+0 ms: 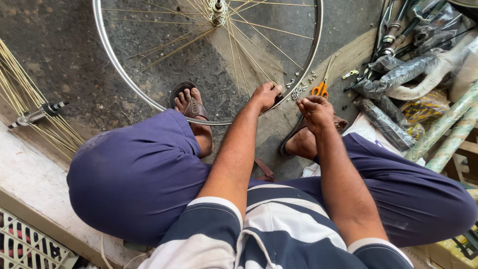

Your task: The person sits on the ground and installs spokes into a bicycle wheel rim. They insert the spoke ends into the hub and then thread nuts onto the spoke ends at the rim to secure them.

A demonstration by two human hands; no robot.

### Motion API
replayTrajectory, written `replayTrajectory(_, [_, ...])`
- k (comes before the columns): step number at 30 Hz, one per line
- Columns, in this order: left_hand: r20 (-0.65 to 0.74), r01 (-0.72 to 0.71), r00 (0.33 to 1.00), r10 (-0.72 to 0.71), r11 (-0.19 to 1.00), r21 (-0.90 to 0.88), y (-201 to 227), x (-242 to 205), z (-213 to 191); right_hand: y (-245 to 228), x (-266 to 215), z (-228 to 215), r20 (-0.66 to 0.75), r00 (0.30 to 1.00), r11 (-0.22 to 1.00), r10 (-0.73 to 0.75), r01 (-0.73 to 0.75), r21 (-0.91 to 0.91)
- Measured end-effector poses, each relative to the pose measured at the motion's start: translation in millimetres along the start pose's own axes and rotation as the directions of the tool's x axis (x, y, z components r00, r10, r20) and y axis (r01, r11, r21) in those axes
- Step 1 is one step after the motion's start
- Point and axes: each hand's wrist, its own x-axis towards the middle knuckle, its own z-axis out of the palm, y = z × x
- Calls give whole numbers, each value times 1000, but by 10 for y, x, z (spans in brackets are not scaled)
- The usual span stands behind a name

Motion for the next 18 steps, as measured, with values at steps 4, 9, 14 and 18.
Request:
replayTrajectory(4, [84,102,992,-90,983,-154,116,-125,20,58,5,-22,108,991,997,74,-71,-32])
replayTrajectory(9, [77,125,991,-112,975,-183,217,-244,-6,-57,-146,127,181,980,994,77,-63,-85])
replayTrajectory(14, [71,131,990,-120,974,-185,252,-285,-31,36,-90,108,90,996,980,-8,26,-197])
replayTrajectory(18, [73,133,990,-122,977,-169,282,-317,-65,135,3,64,86,989,914,-118,142,-381])
